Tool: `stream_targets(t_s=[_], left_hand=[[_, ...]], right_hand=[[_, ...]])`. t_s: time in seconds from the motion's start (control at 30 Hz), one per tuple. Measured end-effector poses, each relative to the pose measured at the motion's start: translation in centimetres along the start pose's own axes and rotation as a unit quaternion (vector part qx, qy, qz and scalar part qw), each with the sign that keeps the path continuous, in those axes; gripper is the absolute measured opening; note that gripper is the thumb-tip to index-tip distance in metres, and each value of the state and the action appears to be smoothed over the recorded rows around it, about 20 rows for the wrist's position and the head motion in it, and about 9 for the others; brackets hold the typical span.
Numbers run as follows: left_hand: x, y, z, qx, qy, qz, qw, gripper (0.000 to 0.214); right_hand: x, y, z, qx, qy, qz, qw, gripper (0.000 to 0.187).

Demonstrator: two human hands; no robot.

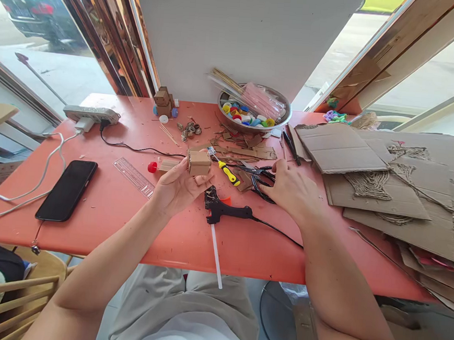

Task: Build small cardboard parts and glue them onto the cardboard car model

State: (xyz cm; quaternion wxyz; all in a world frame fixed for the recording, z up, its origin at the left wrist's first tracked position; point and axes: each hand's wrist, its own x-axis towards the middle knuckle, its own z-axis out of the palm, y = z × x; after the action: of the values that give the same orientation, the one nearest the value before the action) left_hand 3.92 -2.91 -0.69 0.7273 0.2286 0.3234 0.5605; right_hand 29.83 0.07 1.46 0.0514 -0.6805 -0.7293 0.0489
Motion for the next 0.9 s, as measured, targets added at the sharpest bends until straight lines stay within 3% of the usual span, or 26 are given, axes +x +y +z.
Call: stream_targets(t_s=[0.13,0.23,0.37,0.47,0.53,0.67,0.9], left_hand=[[0.1,0.2,0.3,0.003,0.0,0.004,1.0,0.012],[0.1,0.1,0.6,-0.002,-0.002,0.014,1.0,0.014],[0.3,0.0,0.9,-0.005,-0.009,0.015,1.0,0.032],[0.5,-0.2,0.9,0.013,-0.011,0.008,1.0,0.027],[0.7,-0.2,0.9,0.024,-0.013,0.011,1.0,0.016],[1.2,-0.4,0.9,0.04,-0.015,0.016,0.999,0.003],[1.7,-0.4,1.1,0.01,0.017,0.024,1.0,0.015]], right_hand=[[-0.1,-0.9,-1.1,0.021,-0.034,0.031,0.999,0.036],[-0.5,-1.7,-1.7,0.06,0.014,-0.009,0.998,0.023],[-1.3,-3.5,-1.4,0.161,0.091,-0.134,0.973,0.028],[-1.6,-5.2,-0.8,0.239,0.123,-0.259,0.928,0.04],[-1.5,-6.3,-0.5,0.242,0.123,-0.3,0.914,0.04],[-0.5,-7.9,-0.3,0.231,0.098,-0.315,0.915,0.035],[0.7,-8.8,0.6,0.262,0.116,-0.292,0.913,0.034]])
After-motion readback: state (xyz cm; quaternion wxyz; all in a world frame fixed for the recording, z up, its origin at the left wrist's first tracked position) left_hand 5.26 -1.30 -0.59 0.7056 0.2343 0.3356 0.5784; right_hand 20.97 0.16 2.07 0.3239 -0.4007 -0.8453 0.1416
